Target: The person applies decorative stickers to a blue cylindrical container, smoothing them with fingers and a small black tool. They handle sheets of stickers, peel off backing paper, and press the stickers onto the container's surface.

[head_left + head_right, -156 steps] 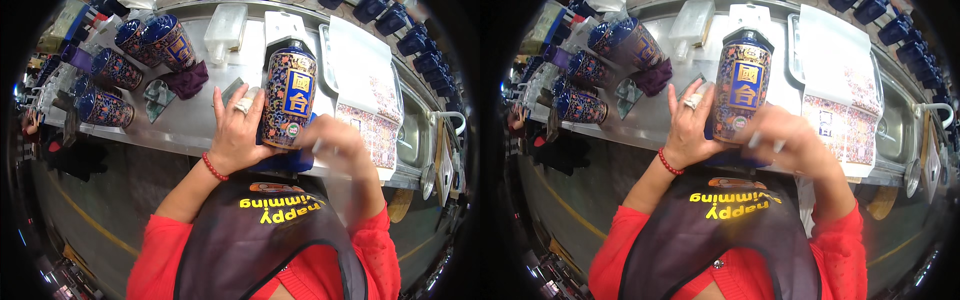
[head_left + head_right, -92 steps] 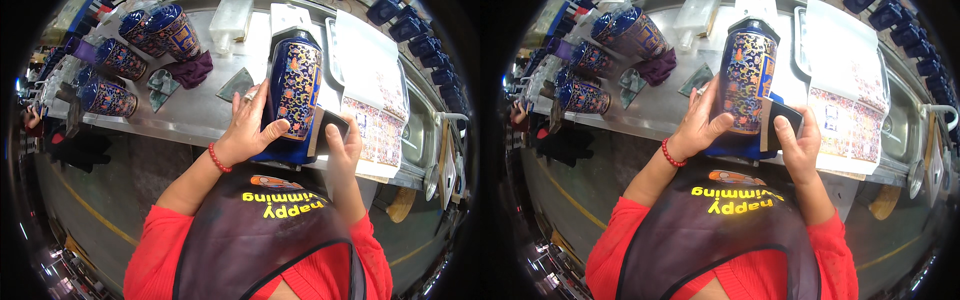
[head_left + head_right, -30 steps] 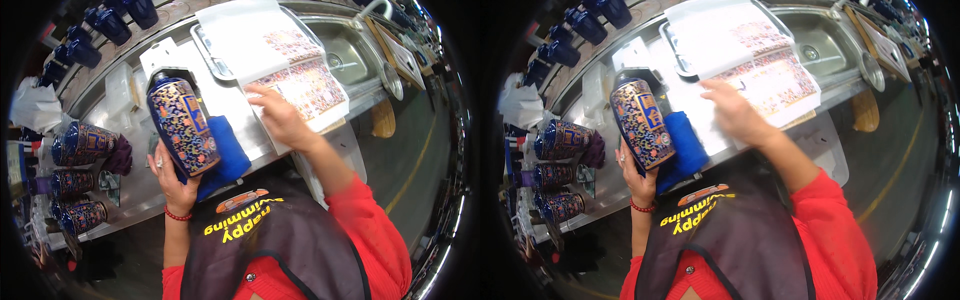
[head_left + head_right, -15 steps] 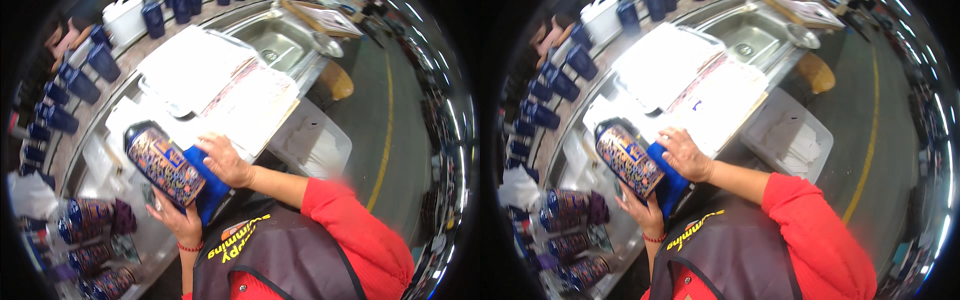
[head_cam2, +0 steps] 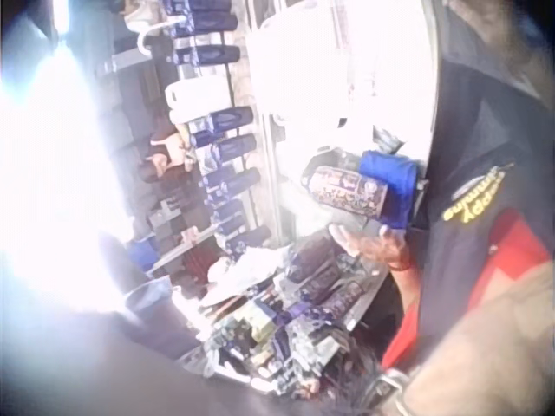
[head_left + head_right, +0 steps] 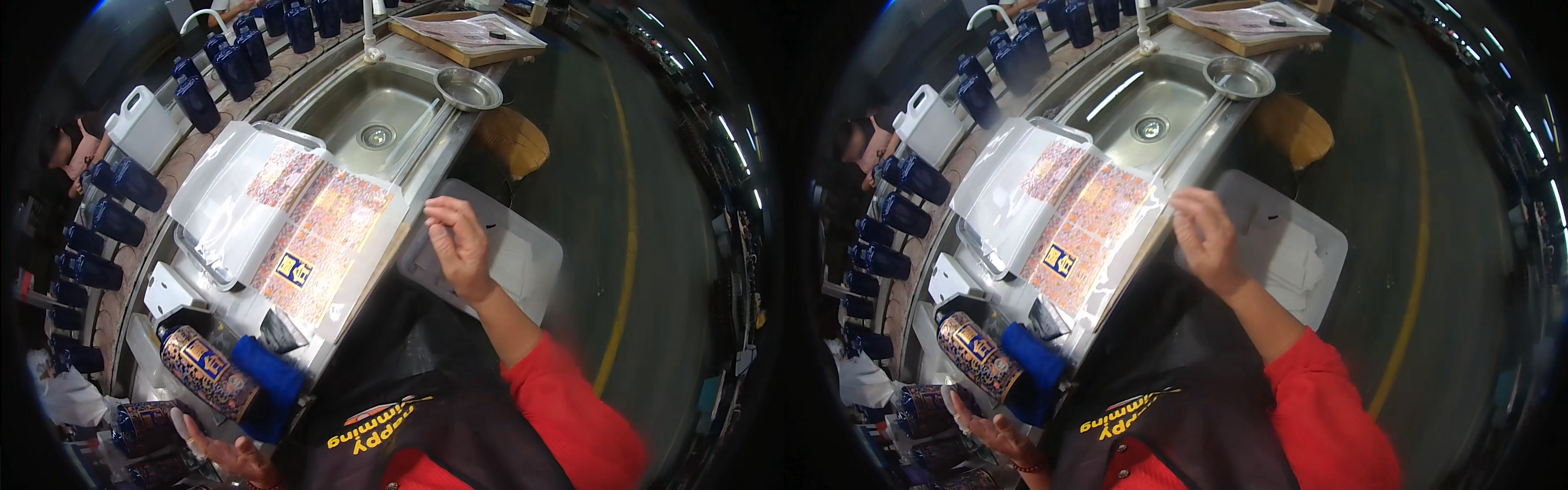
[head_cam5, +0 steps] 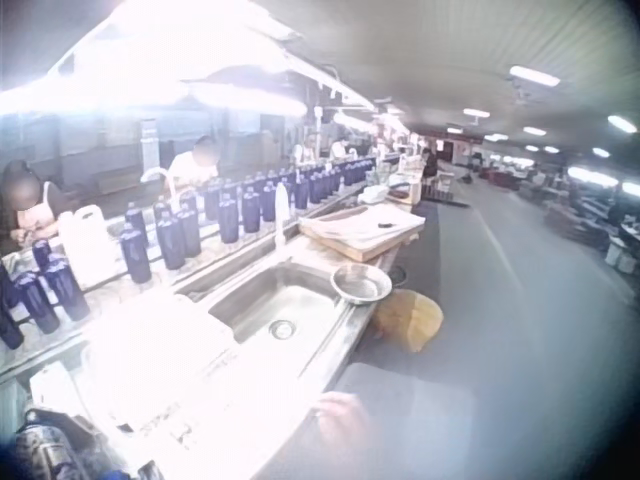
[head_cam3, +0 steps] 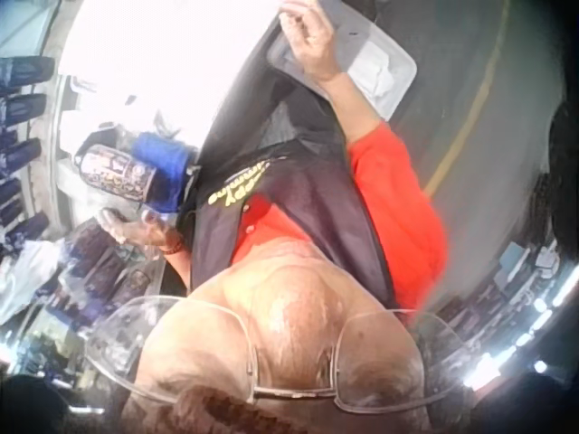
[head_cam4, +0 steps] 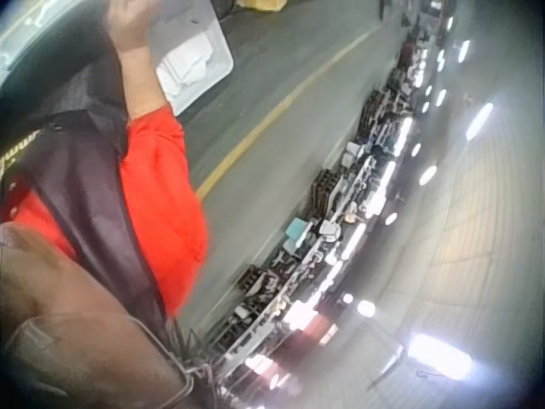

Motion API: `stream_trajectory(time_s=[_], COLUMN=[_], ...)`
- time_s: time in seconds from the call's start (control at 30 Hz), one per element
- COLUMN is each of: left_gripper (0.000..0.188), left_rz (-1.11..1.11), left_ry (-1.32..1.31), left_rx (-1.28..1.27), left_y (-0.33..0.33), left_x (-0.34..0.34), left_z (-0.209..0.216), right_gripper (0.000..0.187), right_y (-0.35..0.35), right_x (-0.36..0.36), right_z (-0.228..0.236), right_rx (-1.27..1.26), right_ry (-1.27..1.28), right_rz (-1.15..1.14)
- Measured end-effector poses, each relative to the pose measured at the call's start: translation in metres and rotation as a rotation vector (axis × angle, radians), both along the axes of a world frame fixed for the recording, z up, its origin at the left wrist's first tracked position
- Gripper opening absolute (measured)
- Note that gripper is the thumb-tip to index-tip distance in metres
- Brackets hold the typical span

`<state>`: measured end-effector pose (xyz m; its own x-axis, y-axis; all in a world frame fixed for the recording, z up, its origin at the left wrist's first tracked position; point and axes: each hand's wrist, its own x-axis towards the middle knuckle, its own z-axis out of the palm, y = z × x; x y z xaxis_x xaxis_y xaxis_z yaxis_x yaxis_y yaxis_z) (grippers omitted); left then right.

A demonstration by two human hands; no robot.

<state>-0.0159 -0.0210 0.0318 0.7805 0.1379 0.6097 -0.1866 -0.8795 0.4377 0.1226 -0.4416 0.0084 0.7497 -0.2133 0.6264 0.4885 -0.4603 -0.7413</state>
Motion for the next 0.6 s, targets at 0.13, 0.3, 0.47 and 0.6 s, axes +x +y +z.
stream_trajectory(time_s=[0.13,0.3,0.47,0.6], left_gripper=[0.082,0.062,0.049,0.045], left_rz=[-0.111,-0.204,-0.103,-0.364], left_ry=[0.031,0.022,0.187,0.262], left_rx=[-0.154,0.26,0.209,0.491], left_y=[-0.056,-0.076,-0.094,-0.116], left_x=[0.041,0.128,0.202,0.247], left_z=[0.018,0.049,0.067,0.097], right_gripper=[0.015,0.014,0.027,0.049], right_y=[-0.095,-0.202,-0.36,-0.482], right_x=[0.095,0.273,0.425,0.479], right_z=[0.008,0.016,0.023,0.018], right_rx=[-0.001,-0.266,-0.673,-0.875], right_ry=[-0.029,-0.128,0.143,0.528], right_rz=[-0.092,-0.207,-0.545,-0.734])
